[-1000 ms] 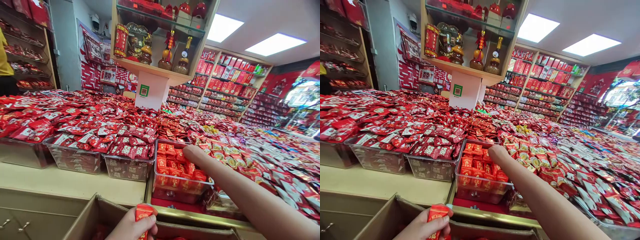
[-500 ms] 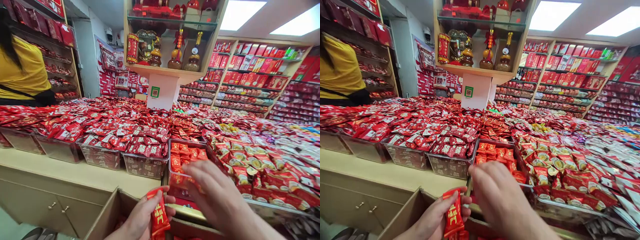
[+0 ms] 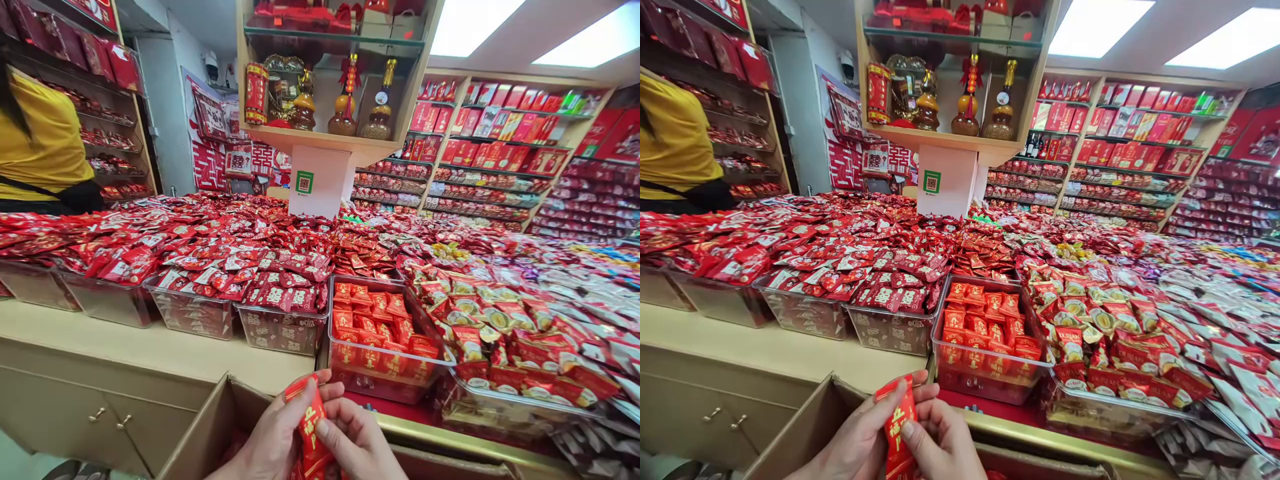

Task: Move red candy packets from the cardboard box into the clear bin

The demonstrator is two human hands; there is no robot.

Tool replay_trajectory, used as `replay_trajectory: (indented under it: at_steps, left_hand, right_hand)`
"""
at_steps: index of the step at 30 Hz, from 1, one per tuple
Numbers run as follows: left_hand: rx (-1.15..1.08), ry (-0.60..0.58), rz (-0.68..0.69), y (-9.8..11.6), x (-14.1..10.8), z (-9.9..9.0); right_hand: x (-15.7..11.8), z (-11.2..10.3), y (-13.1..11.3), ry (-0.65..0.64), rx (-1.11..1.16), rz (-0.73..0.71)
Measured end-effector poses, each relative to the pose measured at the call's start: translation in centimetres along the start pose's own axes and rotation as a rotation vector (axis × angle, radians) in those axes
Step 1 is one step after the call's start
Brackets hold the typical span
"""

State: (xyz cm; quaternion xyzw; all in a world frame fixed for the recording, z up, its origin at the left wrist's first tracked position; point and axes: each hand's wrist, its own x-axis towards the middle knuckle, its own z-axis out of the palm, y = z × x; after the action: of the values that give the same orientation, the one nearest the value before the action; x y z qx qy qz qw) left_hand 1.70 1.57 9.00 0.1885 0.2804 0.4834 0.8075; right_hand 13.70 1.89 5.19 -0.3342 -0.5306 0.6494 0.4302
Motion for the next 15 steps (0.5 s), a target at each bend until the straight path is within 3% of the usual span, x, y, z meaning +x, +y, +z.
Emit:
replay_trajectory:
  at_steps: [5, 10, 15]
  left_hand:
    - [-0.025, 0.045, 0.029, 0.1, 0.3, -0.1]
    - [0.054, 0.021, 0.016, 0.2, 0.4, -0.5]
    - [0.028, -0.09, -0.06, -0.7, 0.5, -0.7]
  right_hand:
    - [0.5, 0.1, 0.6, -0.042, 0.025, -0.041]
    - [0.0, -0.2, -0.5, -0.016, -0.224, -0.035]
    - [-0.8, -1.2, -0.8, 0.013, -0.118, -0.045]
